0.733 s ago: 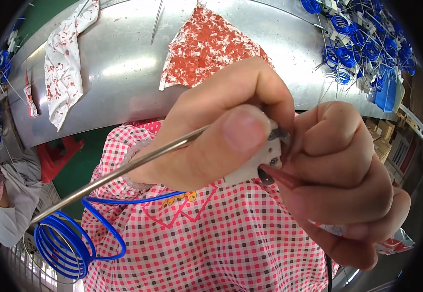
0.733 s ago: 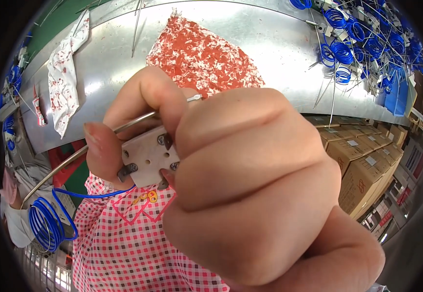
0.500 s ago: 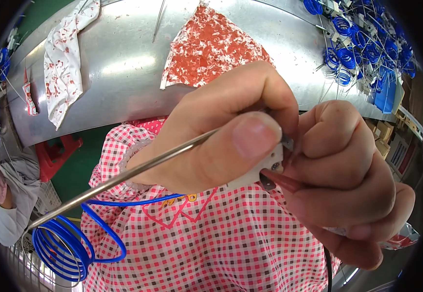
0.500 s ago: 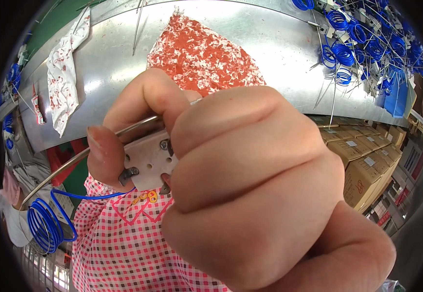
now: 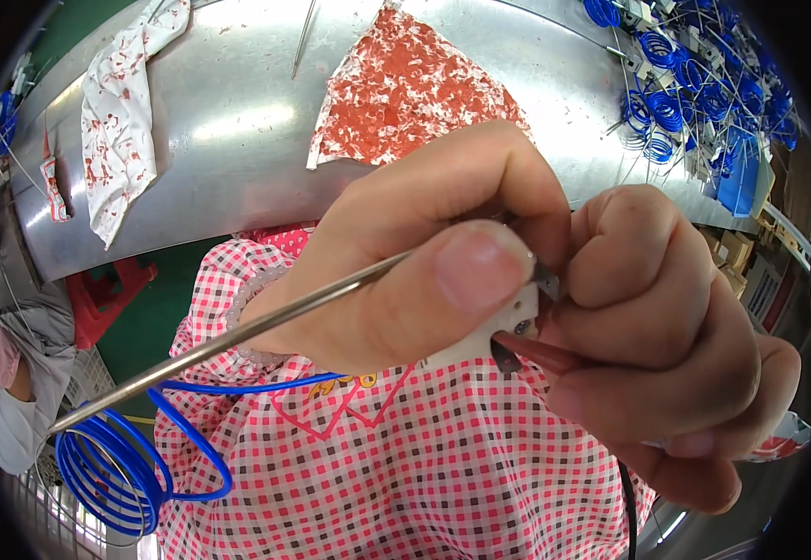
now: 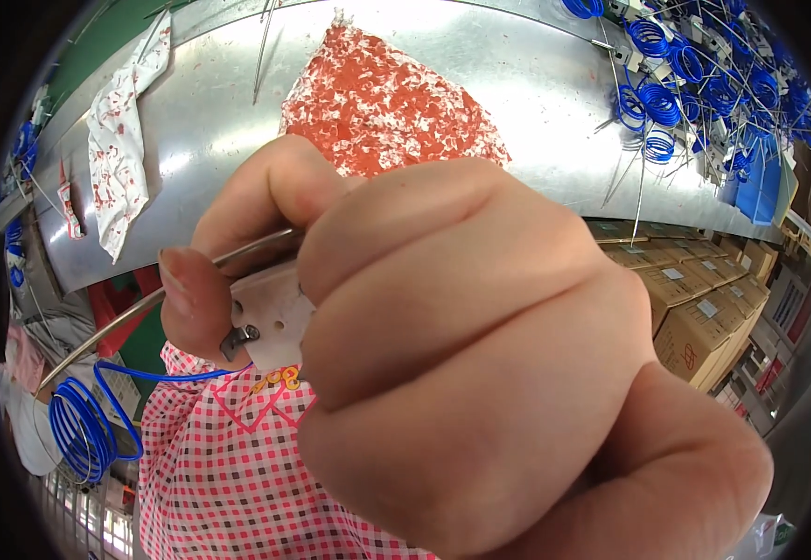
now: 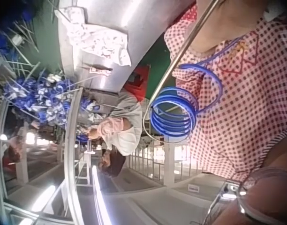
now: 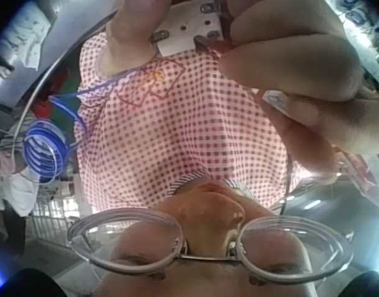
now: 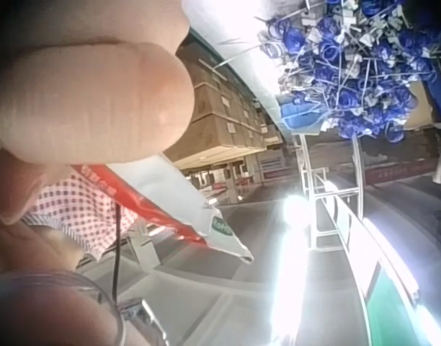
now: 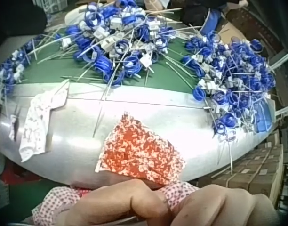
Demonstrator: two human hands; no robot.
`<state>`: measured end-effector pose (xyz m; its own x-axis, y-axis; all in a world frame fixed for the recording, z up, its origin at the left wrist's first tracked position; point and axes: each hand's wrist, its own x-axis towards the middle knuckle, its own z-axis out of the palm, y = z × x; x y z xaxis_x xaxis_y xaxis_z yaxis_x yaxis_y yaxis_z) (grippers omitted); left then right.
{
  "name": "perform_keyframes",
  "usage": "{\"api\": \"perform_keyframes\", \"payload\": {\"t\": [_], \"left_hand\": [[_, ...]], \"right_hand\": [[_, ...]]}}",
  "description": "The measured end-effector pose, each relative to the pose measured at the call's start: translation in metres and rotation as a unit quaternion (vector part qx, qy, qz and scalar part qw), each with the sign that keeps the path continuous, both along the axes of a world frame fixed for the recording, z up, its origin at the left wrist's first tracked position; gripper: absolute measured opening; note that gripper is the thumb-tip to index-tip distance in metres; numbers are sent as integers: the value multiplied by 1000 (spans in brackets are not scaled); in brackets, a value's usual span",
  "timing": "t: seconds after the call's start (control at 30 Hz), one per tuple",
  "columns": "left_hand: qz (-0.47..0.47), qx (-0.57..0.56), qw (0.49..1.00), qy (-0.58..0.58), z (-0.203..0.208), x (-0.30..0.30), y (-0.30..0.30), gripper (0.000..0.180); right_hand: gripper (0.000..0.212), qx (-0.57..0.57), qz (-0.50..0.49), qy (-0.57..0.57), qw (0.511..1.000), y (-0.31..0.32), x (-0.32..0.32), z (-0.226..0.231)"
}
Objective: Applying sealant from a tube to small electrical components and assembling them on a production line.
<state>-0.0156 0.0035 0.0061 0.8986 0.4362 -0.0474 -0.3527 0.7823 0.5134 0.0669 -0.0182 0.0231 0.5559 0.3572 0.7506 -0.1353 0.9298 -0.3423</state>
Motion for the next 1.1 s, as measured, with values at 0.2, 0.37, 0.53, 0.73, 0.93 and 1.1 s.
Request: {"api": "perform_keyframes", "payload": {"t": [0.2,0.37,0.53,0.73,0.93,1.1], "left_hand": [[45,-36,977,-206,-15,8,-8,36],[43,-66,973,-218,-16,9,-11,40],[-44,22,994,-92,-15,-4,6,48],[-61,19,994,-90,-12,-6,8,48],[-69,25,997,15,-8,-6,8,67],[-43,41,998,24,1,-6,10,66]], "right_hand": [[26,11,31,-8,999,0,3,-1],[27,19,55,11,998,4,0,-1],[27,3,67,0,998,3,6,-3],[26,-90,138,-63,984,-6,19,2],[26,-113,143,-79,980,-7,22,-2],[26,-69,160,-69,982,2,18,2]]}}
